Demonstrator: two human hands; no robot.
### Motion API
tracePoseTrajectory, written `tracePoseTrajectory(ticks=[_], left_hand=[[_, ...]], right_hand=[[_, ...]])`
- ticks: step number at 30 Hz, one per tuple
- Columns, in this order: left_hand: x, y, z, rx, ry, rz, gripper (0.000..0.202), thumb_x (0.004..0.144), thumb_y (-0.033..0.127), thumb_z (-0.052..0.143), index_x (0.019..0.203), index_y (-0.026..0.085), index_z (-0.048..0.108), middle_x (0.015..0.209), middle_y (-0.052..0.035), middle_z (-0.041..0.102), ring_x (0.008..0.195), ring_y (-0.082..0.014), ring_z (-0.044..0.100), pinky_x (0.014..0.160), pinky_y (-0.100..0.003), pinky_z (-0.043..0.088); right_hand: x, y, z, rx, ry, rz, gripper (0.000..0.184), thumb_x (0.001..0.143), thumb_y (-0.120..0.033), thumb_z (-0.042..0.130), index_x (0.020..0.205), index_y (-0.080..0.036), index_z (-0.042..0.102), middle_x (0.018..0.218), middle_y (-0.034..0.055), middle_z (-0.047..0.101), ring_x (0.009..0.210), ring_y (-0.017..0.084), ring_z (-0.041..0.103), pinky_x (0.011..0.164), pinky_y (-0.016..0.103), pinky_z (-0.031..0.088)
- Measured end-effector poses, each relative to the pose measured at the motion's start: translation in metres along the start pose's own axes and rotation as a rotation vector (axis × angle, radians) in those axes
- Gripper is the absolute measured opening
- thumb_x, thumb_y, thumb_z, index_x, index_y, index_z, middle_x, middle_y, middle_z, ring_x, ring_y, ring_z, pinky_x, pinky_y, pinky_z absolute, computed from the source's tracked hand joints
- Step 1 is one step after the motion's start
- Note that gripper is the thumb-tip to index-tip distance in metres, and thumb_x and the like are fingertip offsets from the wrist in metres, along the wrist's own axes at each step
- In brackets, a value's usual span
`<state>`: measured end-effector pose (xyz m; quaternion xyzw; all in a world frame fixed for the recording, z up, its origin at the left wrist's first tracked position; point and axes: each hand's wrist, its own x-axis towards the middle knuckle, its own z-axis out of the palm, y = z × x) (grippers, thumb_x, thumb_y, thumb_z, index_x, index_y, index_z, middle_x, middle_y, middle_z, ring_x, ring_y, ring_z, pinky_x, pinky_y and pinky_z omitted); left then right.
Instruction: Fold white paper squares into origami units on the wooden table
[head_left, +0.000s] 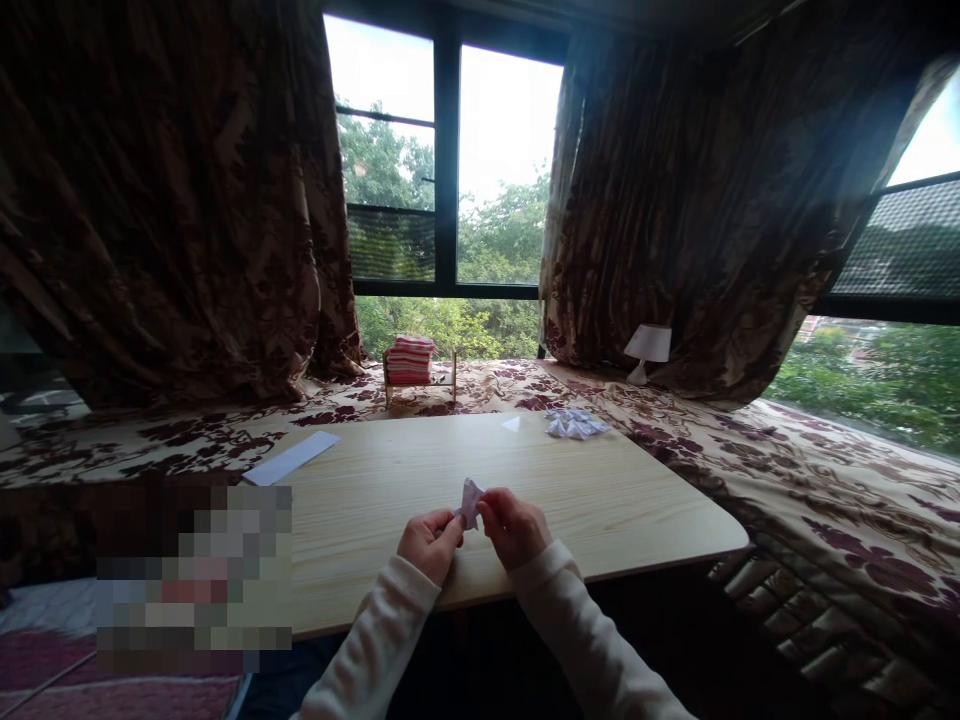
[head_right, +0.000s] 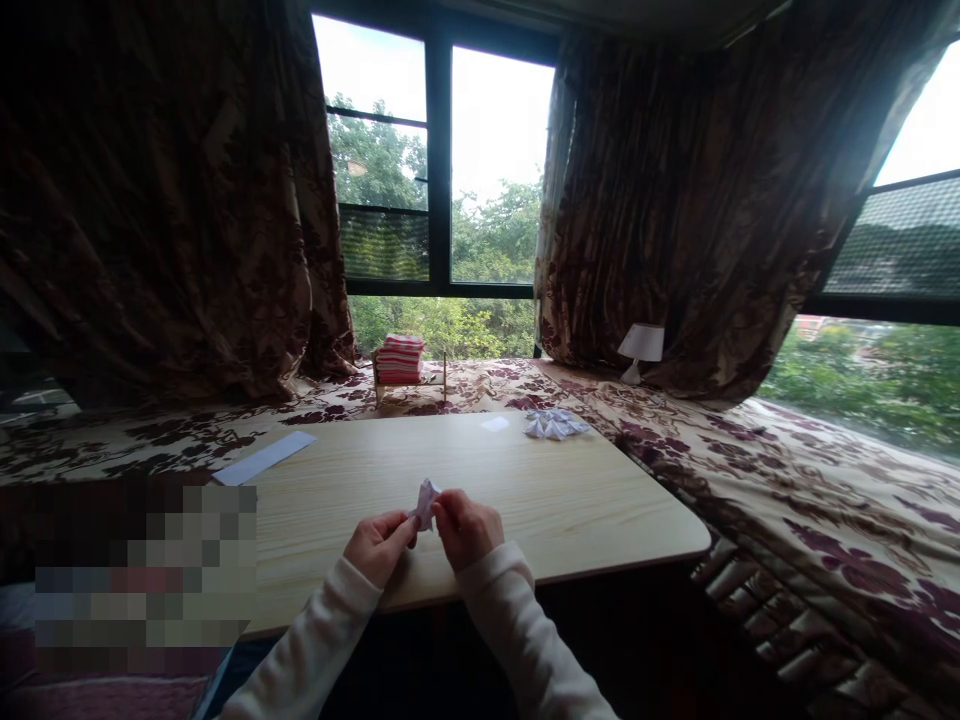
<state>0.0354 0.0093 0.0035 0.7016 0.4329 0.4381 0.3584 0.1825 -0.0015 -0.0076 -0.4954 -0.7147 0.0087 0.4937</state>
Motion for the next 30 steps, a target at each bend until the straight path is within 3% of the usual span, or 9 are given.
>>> tracePoseTrajectory(ticks=[5, 11, 18, 24, 30], left_hand=[[0.000, 0.000, 0.000, -0.012, -0.051, 0.007, 0.033, 0.074, 0.040, 0.045, 0.057, 0.015, 0.058, 0.053, 0.0007, 0.051, 0.056, -0.0130, 0.047, 0.057, -0.023, 0.035], [-0.001, 0.001, 0.000, -0.006, -0.057, 0.026, 0.035, 0.076, 0.037, 0.042, 0.051, 0.016, 0.055, 0.055, -0.0007, 0.053, 0.057, -0.0136, 0.048, 0.059, -0.024, 0.037], [-0.005, 0.011, 0.003, 0.032, -0.059, 0.068, 0.029, 0.073, 0.035, 0.046, 0.068, 0.014, 0.066, 0.055, -0.0015, 0.053, 0.059, -0.0151, 0.049, 0.060, -0.024, 0.038], [-0.005, 0.012, 0.004, 0.058, -0.040, 0.097, 0.033, 0.073, 0.039, 0.048, 0.059, 0.013, 0.063, 0.054, -0.0018, 0.053, 0.057, -0.0142, 0.049, 0.058, -0.023, 0.038], [-0.005, 0.011, 0.005, -0.007, -0.014, 0.015, 0.030, 0.068, 0.039, 0.053, 0.062, 0.012, 0.066, 0.049, 0.0003, 0.049, 0.050, -0.0118, 0.044, 0.051, -0.022, 0.035]], right_hand=[[-0.001, 0.002, 0.002, -0.061, 0.012, 0.019, 0.019, 0.083, -0.030, 0.043, 0.078, -0.018, 0.056, 0.056, -0.0010, 0.059, 0.046, 0.010, 0.051, 0.050, 0.018, 0.036], [-0.001, 0.000, 0.001, -0.122, 0.030, 0.026, 0.020, 0.083, -0.031, 0.043, 0.076, -0.019, 0.057, 0.054, -0.0014, 0.059, 0.045, 0.011, 0.051, 0.048, 0.019, 0.033], [-0.001, -0.001, 0.001, -0.182, 0.037, 0.013, 0.020, 0.083, -0.030, 0.041, 0.077, -0.020, 0.057, 0.056, -0.0008, 0.062, 0.049, 0.013, 0.055, 0.050, 0.021, 0.033], [-0.002, 0.001, 0.003, -0.239, 0.047, -0.016, 0.021, 0.083, -0.030, 0.042, 0.074, -0.020, 0.057, 0.054, -0.0009, 0.061, 0.047, 0.012, 0.054, 0.049, 0.021, 0.030], [-0.002, -0.003, 0.000, -0.187, 0.030, -0.009, 0.020, 0.083, -0.030, 0.043, 0.077, -0.019, 0.058, 0.055, -0.0007, 0.060, 0.048, 0.012, 0.054, 0.049, 0.021, 0.032]])
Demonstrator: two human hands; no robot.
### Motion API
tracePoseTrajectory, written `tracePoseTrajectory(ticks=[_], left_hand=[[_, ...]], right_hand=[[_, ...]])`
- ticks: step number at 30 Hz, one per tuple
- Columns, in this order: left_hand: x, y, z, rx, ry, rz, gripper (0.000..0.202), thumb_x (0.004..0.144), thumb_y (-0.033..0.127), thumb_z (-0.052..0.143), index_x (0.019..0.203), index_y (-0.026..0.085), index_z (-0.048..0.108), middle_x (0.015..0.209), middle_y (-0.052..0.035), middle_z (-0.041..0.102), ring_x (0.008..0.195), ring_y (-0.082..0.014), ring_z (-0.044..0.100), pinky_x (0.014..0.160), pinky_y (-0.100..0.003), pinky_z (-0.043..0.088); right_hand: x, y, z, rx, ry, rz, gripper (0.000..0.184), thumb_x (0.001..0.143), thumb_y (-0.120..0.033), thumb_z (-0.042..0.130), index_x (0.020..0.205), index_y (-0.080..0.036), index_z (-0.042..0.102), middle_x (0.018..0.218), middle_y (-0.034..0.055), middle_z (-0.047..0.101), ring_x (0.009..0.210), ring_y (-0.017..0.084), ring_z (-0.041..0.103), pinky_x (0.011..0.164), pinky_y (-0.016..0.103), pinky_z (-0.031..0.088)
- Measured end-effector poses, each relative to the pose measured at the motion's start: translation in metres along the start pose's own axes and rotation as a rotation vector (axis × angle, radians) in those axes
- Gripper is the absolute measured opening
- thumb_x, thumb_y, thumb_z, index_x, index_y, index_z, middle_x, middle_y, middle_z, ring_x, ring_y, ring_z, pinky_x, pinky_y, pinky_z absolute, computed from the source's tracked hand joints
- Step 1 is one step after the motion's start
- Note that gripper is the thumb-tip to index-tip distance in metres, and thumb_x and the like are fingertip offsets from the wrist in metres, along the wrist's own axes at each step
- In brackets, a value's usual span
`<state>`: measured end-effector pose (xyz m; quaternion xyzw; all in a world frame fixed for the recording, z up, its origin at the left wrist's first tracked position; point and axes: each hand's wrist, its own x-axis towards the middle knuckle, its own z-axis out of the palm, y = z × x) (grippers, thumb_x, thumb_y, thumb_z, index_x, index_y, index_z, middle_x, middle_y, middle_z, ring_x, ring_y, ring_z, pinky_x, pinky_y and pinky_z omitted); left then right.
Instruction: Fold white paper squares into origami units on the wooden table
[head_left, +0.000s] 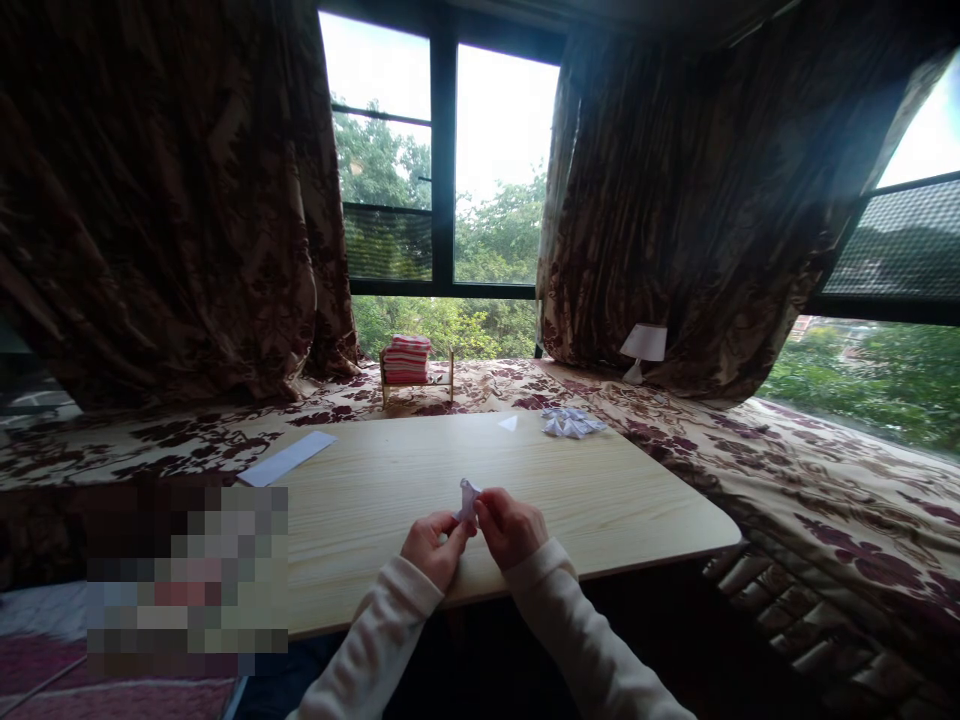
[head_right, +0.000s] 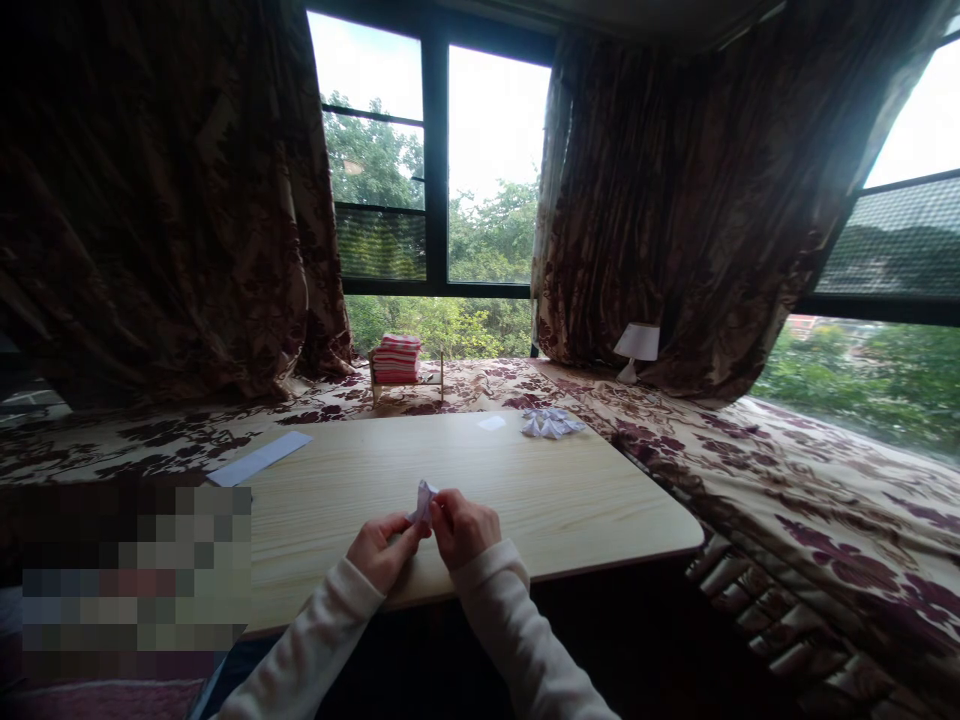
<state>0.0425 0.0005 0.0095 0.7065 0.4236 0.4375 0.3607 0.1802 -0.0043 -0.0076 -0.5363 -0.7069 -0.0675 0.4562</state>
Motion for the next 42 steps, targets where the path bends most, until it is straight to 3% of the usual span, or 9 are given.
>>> tracePoseTrajectory(ticks=[7, 10, 13, 17, 31, 38, 42], left_hand=[[0.004, -0.013, 0.000, -0.127, 0.127, -0.072, 0.033, 0.069, 0.041, 0.052, 0.063, 0.011, 0.066, 0.045, 0.0024, 0.044, 0.046, -0.0092, 0.039, 0.048, -0.022, 0.030], [0.004, -0.015, -0.001, -0.174, 0.173, -0.057, 0.032, 0.068, 0.042, 0.056, 0.063, 0.012, 0.067, 0.047, 0.0016, 0.047, 0.049, -0.0101, 0.042, 0.051, -0.022, 0.033], [0.003, -0.014, -0.003, -0.155, 0.134, -0.038, 0.032, 0.069, 0.041, 0.056, 0.062, 0.013, 0.067, 0.048, 0.0011, 0.049, 0.051, -0.0108, 0.044, 0.052, -0.022, 0.035], [0.003, -0.012, -0.005, -0.135, 0.070, -0.001, 0.032, 0.071, 0.040, 0.053, 0.064, 0.012, 0.067, 0.050, 0.0003, 0.052, 0.052, -0.0114, 0.046, 0.055, -0.023, 0.037], [0.002, -0.010, -0.003, -0.106, 0.000, 0.011, 0.031, 0.070, 0.040, 0.055, 0.070, 0.013, 0.070, 0.050, -0.0008, 0.054, 0.053, -0.0124, 0.048, 0.057, -0.023, 0.039], [0.009, -0.023, 0.004, -0.267, 0.282, -0.021, 0.034, 0.063, 0.040, 0.062, 0.082, 0.013, 0.067, 0.075, -0.0054, 0.066, 0.070, -0.0174, 0.058, 0.067, -0.027, 0.044], [0.009, -0.025, 0.002, -0.331, 0.287, 0.033, 0.026, 0.064, 0.037, 0.062, 0.073, 0.013, 0.068, 0.072, -0.0045, 0.066, 0.072, -0.0179, 0.058, 0.069, -0.027, 0.045]], right_hand=[[0.005, 0.005, 0.005, 0.415, 0.152, 0.203, 0.019, 0.080, -0.034, 0.047, 0.085, -0.017, 0.054, 0.051, -0.0032, 0.052, 0.042, 0.009, 0.044, 0.044, 0.019, 0.036], [0.007, 0.007, 0.009, 0.614, 0.035, 0.258, 0.022, 0.078, -0.037, 0.049, 0.078, -0.016, 0.055, 0.053, -0.0025, 0.050, 0.044, 0.009, 0.044, 0.042, 0.019, 0.036], [0.008, 0.001, 0.012, 0.783, -0.081, 0.272, 0.024, 0.076, -0.039, 0.053, 0.072, -0.015, 0.057, 0.055, -0.0014, 0.052, 0.047, 0.008, 0.044, 0.043, 0.020, 0.037], [0.010, -0.006, 0.013, 0.930, -0.074, 0.309, 0.026, 0.071, -0.041, 0.058, 0.069, -0.015, 0.056, 0.054, -0.0017, 0.053, 0.047, 0.009, 0.045, 0.044, 0.020, 0.037], [0.009, -0.004, 0.008, 0.776, 0.017, 0.287, 0.032, 0.076, -0.039, 0.051, 0.055, -0.015, 0.052, 0.047, -0.0042, 0.039, 0.044, 0.007, 0.034, 0.042, 0.021, 0.028], [0.009, -0.006, 0.006, 0.757, 0.026, 0.265, 0.029, 0.075, -0.036, 0.052, 0.056, -0.015, 0.053, 0.050, -0.0027, 0.043, 0.048, 0.009, 0.038, 0.046, 0.022, 0.033], [0.007, -0.005, 0.009, 0.794, -0.026, 0.262, 0.027, 0.074, -0.034, 0.055, 0.055, -0.014, 0.052, 0.049, -0.0033, 0.043, 0.047, 0.008, 0.037, 0.045, 0.021, 0.032]])
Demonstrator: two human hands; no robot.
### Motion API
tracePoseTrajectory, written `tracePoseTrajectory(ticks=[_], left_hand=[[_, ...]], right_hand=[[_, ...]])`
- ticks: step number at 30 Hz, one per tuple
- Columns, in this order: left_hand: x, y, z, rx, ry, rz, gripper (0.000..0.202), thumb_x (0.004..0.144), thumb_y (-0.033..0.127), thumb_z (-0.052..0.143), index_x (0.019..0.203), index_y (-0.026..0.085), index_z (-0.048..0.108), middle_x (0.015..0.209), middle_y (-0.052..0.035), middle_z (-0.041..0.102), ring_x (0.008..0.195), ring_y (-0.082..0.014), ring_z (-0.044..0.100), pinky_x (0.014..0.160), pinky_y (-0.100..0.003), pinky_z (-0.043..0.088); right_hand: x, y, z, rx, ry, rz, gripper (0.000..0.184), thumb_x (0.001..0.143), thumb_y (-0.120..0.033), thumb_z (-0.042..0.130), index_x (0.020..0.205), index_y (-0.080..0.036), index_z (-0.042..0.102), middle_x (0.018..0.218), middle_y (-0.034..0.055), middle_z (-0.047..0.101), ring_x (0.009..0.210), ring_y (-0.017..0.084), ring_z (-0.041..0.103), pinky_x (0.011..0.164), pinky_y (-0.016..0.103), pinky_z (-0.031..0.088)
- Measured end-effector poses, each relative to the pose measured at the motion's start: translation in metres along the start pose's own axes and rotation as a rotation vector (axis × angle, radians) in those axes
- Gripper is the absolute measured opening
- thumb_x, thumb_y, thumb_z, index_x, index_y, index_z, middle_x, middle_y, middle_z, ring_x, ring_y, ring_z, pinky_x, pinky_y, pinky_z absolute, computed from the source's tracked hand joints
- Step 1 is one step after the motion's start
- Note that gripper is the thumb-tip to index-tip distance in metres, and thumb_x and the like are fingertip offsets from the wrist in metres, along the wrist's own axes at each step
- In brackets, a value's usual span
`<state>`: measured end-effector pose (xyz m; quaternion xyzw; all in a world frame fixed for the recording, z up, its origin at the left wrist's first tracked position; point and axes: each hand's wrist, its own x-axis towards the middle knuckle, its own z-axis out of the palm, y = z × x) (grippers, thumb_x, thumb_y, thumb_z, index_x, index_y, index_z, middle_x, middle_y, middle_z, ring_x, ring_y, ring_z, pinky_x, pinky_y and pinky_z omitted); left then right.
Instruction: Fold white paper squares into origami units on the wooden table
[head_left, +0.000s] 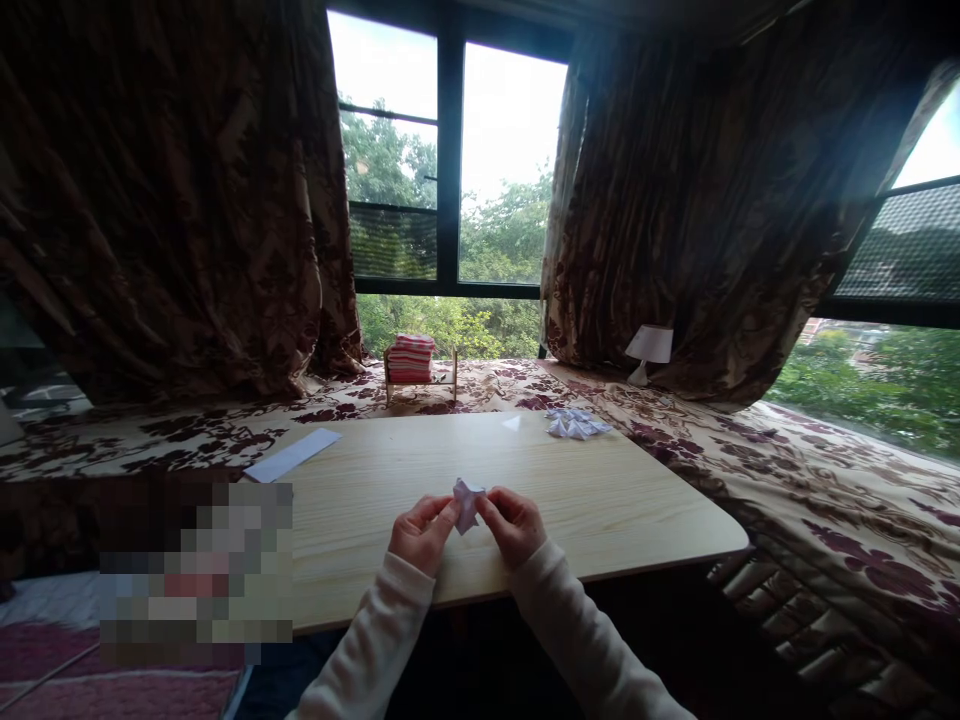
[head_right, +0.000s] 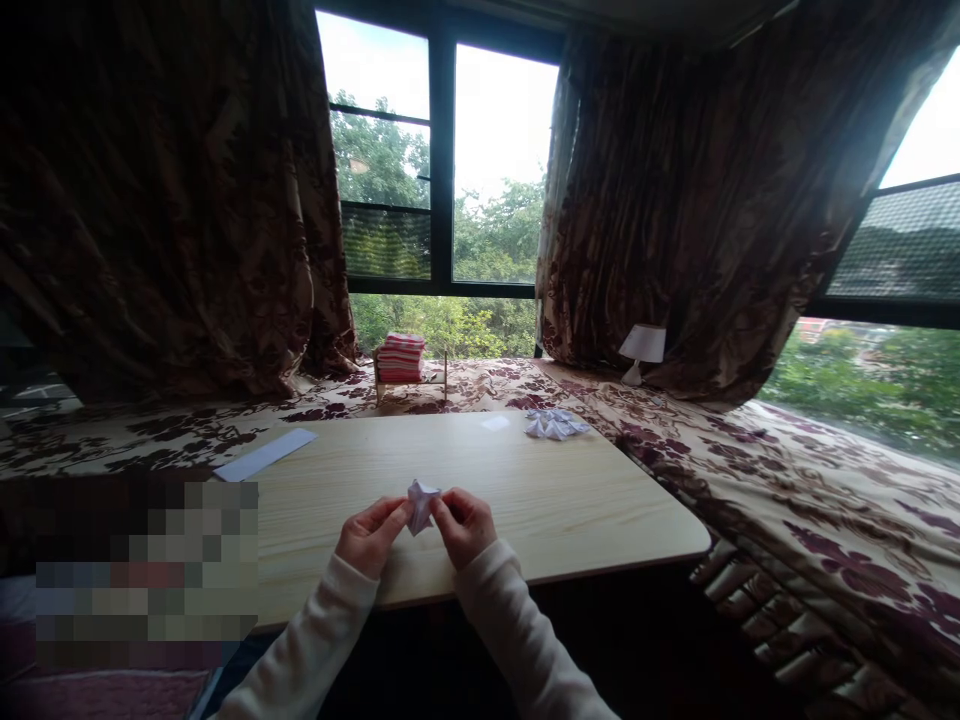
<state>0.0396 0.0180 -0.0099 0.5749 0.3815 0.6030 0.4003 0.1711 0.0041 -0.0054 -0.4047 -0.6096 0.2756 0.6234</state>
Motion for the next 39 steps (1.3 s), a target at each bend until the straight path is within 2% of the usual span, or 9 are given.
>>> tracePoseTrajectory(ticks=[6, 12, 17, 22, 24, 29, 36, 39], left_hand=[[0.000, 0.004, -0.002, 0.028, -0.052, 0.038, 0.019, 0.062, 0.033, 0.064, 0.063, 0.015, 0.069, 0.065, -0.0024, 0.063, 0.070, -0.0168, 0.056, 0.069, -0.026, 0.043], [-0.001, 0.008, -0.004, 0.092, -0.220, 0.040, 0.019, 0.068, 0.031, 0.060, 0.068, 0.014, 0.068, 0.071, -0.0040, 0.064, 0.075, -0.0184, 0.056, 0.073, -0.027, 0.042], [-0.003, 0.011, -0.006, 0.149, -0.226, 0.092, 0.017, 0.069, 0.027, 0.058, 0.063, 0.014, 0.066, 0.071, -0.0046, 0.062, 0.074, -0.0180, 0.055, 0.072, -0.027, 0.041], [-0.004, 0.014, -0.004, 0.202, -0.247, 0.130, 0.018, 0.070, 0.027, 0.058, 0.062, 0.015, 0.069, 0.067, -0.0043, 0.060, 0.072, -0.0175, 0.054, 0.071, -0.027, 0.041], [-0.003, 0.011, -0.003, 0.178, -0.218, 0.119, 0.017, 0.069, 0.028, 0.059, 0.062, 0.016, 0.069, 0.067, -0.0040, 0.060, 0.072, -0.0174, 0.055, 0.071, -0.027, 0.041], [0.000, -0.001, 0.000, 0.017, -0.043, 0.060, 0.019, 0.063, 0.032, 0.064, 0.069, 0.015, 0.070, 0.070, -0.0037, 0.062, 0.071, -0.0175, 0.056, 0.068, -0.026, 0.042], [-0.001, 0.001, 0.001, -0.048, 0.036, 0.009, 0.018, 0.057, 0.031, 0.067, 0.060, 0.014, 0.070, 0.061, -0.0026, 0.061, 0.064, -0.0154, 0.055, 0.062, -0.024, 0.042], [-0.002, 0.005, 0.001, -0.064, 0.080, -0.039, 0.019, 0.056, 0.032, 0.069, 0.063, 0.014, 0.070, 0.062, -0.0033, 0.065, 0.063, -0.0158, 0.057, 0.062, -0.025, 0.044]], right_hand=[[0.000, 0.004, 0.001, 0.130, -0.041, 0.031, 0.020, 0.072, -0.031, 0.059, 0.061, -0.014, 0.055, 0.054, -0.0015, 0.052, 0.051, 0.010, 0.045, 0.050, 0.022, 0.038], [0.000, 0.007, 0.002, 0.136, -0.055, 0.031, 0.019, 0.071, -0.031, 0.060, 0.061, -0.015, 0.056, 0.053, -0.0023, 0.052, 0.049, 0.009, 0.046, 0.049, 0.022, 0.039], [0.000, 0.006, 0.004, 0.197, -0.037, 0.071, 0.018, 0.069, -0.032, 0.062, 0.064, -0.016, 0.056, 0.058, -0.0010, 0.055, 0.053, 0.011, 0.049, 0.052, 0.023, 0.042], [0.000, 0.001, -0.001, 0.034, -0.030, 0.028, 0.019, 0.071, -0.031, 0.058, 0.062, -0.015, 0.057, 0.055, -0.0017, 0.051, 0.052, 0.010, 0.045, 0.050, 0.022, 0.037], [0.001, 0.002, -0.003, 0.008, -0.005, 0.029, 0.020, 0.072, -0.032, 0.057, 0.062, -0.015, 0.057, 0.054, -0.0018, 0.051, 0.052, 0.010, 0.045, 0.050, 0.022, 0.037], [0.001, 0.008, -0.002, 0.035, 0.040, 0.054, 0.020, 0.073, -0.032, 0.056, 0.063, -0.015, 0.056, 0.054, -0.0017, 0.052, 0.051, 0.010, 0.046, 0.049, 0.022, 0.037], [0.000, 0.010, 0.000, 0.074, -0.002, 0.033, 0.018, 0.072, -0.030, 0.059, 0.063, -0.015, 0.056, 0.055, -0.0013, 0.053, 0.051, 0.010, 0.047, 0.049, 0.022, 0.038], [0.000, 0.012, 0.000, 0.061, 0.014, 0.010, 0.018, 0.072, -0.032, 0.058, 0.066, -0.015, 0.057, 0.057, -0.0006, 0.054, 0.052, 0.010, 0.047, 0.049, 0.022, 0.038]])
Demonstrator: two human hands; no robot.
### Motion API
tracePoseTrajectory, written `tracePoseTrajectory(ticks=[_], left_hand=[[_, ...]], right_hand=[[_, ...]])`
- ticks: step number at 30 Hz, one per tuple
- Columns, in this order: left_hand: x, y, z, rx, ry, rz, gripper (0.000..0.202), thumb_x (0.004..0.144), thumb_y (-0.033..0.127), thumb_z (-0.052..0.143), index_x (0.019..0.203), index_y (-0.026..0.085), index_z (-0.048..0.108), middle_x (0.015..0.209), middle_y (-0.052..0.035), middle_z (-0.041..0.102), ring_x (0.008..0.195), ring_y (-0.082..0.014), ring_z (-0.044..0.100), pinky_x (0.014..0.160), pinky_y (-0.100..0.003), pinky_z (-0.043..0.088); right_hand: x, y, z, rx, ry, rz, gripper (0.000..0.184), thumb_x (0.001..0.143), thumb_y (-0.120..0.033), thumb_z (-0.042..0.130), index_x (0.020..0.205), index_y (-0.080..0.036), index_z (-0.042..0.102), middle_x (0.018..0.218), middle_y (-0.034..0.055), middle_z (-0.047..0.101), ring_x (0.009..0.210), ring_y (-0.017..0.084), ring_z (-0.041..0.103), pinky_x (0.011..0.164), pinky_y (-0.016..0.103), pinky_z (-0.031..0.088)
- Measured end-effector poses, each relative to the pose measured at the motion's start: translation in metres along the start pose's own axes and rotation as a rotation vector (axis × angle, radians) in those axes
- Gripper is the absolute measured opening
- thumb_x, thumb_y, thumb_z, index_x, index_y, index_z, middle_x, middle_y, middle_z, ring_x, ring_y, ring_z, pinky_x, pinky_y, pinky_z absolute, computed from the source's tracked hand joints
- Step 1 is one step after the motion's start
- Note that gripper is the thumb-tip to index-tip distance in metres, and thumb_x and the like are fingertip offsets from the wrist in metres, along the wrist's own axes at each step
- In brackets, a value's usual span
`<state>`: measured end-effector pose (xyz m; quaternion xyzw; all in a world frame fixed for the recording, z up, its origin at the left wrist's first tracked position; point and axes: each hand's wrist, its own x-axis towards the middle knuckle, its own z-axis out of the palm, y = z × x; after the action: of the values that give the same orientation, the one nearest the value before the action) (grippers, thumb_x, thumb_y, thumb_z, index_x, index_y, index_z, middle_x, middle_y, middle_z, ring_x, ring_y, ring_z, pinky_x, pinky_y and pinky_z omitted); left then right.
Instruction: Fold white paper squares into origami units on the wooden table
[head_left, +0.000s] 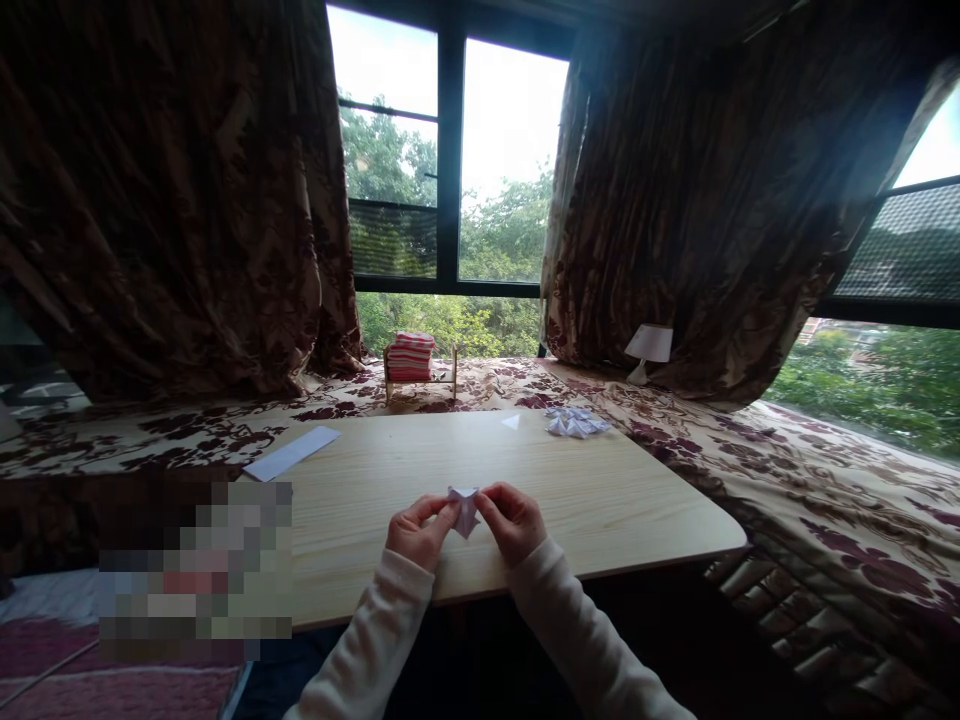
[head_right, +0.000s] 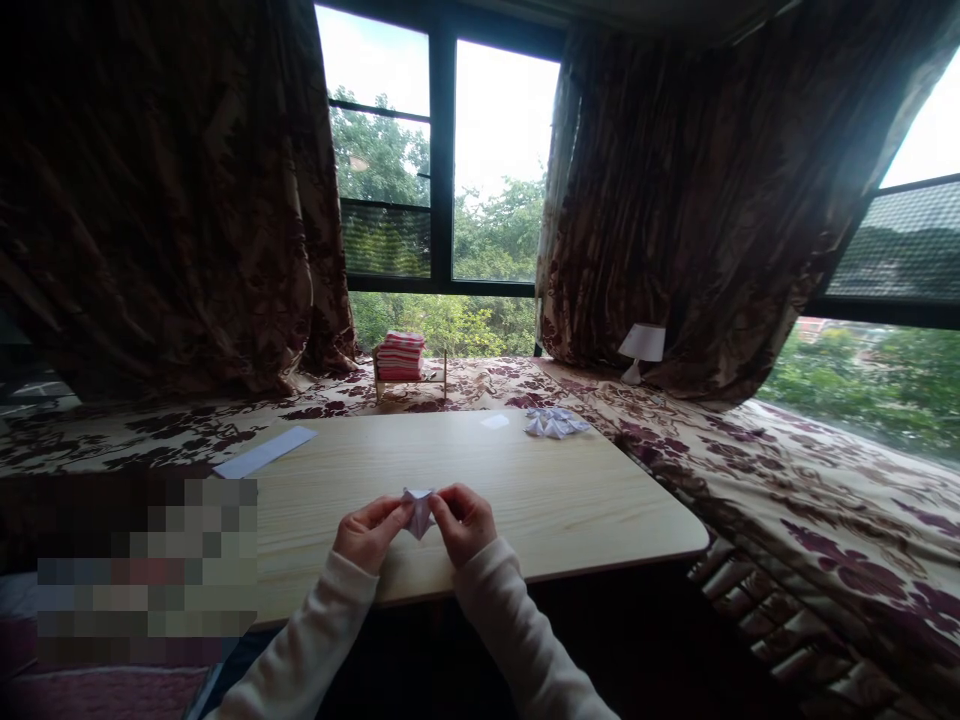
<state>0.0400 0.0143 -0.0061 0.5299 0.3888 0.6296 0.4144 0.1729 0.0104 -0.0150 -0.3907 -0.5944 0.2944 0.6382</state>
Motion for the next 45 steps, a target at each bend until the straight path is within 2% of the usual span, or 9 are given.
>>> tracePoseTrajectory(ticks=[4, 10, 13, 16, 21, 32, 35, 39, 45], left_hand=[[0.000, 0.002, 0.000, -0.024, 0.017, -0.036, 0.026, 0.059, 0.037, 0.067, 0.067, 0.013, 0.069, 0.061, -0.0036, 0.066, 0.059, -0.0152, 0.058, 0.058, -0.025, 0.046], [0.001, -0.006, 0.001, -0.011, -0.016, -0.064, 0.028, 0.057, 0.036, 0.069, 0.069, 0.010, 0.068, 0.061, -0.0049, 0.066, 0.056, -0.0144, 0.057, 0.055, -0.025, 0.046], [0.000, -0.007, -0.001, 0.016, -0.041, -0.057, 0.028, 0.061, 0.037, 0.066, 0.071, 0.011, 0.067, 0.061, -0.0042, 0.065, 0.055, -0.0139, 0.057, 0.055, -0.025, 0.046], [-0.001, -0.003, -0.003, 0.079, -0.085, -0.016, 0.022, 0.062, 0.033, 0.065, 0.069, 0.013, 0.067, 0.060, -0.0025, 0.062, 0.057, -0.0137, 0.055, 0.057, -0.025, 0.045], [-0.002, 0.005, -0.002, 0.191, -0.144, 0.090, 0.011, 0.061, 0.028, 0.065, 0.060, 0.016, 0.066, 0.061, -0.0008, 0.058, 0.065, -0.0145, 0.053, 0.065, -0.025, 0.041], [-0.002, 0.001, -0.002, 0.273, -0.141, 0.140, 0.013, 0.064, 0.029, 0.063, 0.067, 0.017, 0.067, 0.068, -0.0033, 0.062, 0.070, -0.0176, 0.056, 0.068, -0.027, 0.043], [-0.001, 0.000, -0.001, 0.269, -0.114, 0.128, 0.016, 0.065, 0.030, 0.062, 0.072, 0.017, 0.067, 0.074, -0.0045, 0.063, 0.075, -0.0184, 0.057, 0.073, -0.029, 0.042], [0.000, -0.001, 0.001, 0.248, -0.026, 0.043, 0.033, 0.062, 0.034, 0.065, 0.089, 0.016, 0.064, 0.086, -0.0068, 0.064, 0.081, -0.0194, 0.058, 0.076, -0.031, 0.041], [-0.002, 0.006, 0.003, 0.205, -0.088, -0.018, 0.021, 0.058, 0.035, 0.067, 0.067, 0.016, 0.068, 0.065, -0.0029, 0.065, 0.065, -0.0166, 0.057, 0.066, -0.026, 0.042]], right_hand=[[0.000, 0.003, 0.002, -0.012, 0.023, -0.020, 0.018, 0.073, -0.032, 0.058, 0.066, -0.015, 0.058, 0.057, -0.0004, 0.054, 0.051, 0.010, 0.047, 0.048, 0.022, 0.039], [-0.001, -0.004, 0.002, -0.091, -0.033, -0.077, 0.013, 0.073, -0.027, 0.058, 0.066, -0.016, 0.059, 0.058, -0.0007, 0.053, 0.051, 0.010, 0.048, 0.048, 0.022, 0.039], [-0.001, -0.011, 0.000, -0.150, 0.034, -0.121, 0.008, 0.074, -0.023, 0.055, 0.077, -0.017, 0.060, 0.072, 0.0021, 0.056, 0.059, 0.011, 0.051, 0.049, 0.022, 0.041], [-0.001, -0.017, -0.001, -0.212, 0.057, -0.222, 0.014, 0.072, -0.019, 0.055, 0.084, -0.018, 0.062, 0.089, 0.0052, 0.054, 0.072, 0.014, 0.054, 0.054, 0.023, 0.043], [-0.002, -0.017, 0.002, -0.280, 0.020, -0.306, 0.008, 0.072, -0.018, 0.056, 0.074, -0.019, 0.064, 0.083, 0.0046, 0.054, 0.080, 0.017, 0.053, 0.061, 0.027, 0.045], [0.001, -0.007, 0.000, -0.275, -0.015, -0.214, 0.006, 0.070, -0.021, 0.058, 0.068, -0.018, 0.063, 0.076, 0.0036, 0.056, 0.071, 0.016, 0.053, 0.056, 0.025, 0.043], [0.003, -0.004, -0.001, -0.151, -0.012, -0.097, 0.009, 0.069, -0.025, 0.060, 0.065, -0.017, 0.062, 0.071, 0.0024, 0.056, 0.067, 0.014, 0.053, 0.056, 0.024, 0.042], [0.006, 0.001, -0.004, 0.067, 0.104, 0.073, 0.019, 0.070, -0.035, 0.060, 0.070, -0.016, 0.060, 0.064, 0.0009, 0.059, 0.060, 0.013, 0.054, 0.057, 0.026, 0.043], [0.007, 0.009, -0.005, 0.108, 0.127, 0.116, 0.026, 0.069, -0.041, 0.060, 0.071, -0.016, 0.060, 0.061, 0.0013, 0.061, 0.057, 0.013, 0.054, 0.054, 0.025, 0.043]])
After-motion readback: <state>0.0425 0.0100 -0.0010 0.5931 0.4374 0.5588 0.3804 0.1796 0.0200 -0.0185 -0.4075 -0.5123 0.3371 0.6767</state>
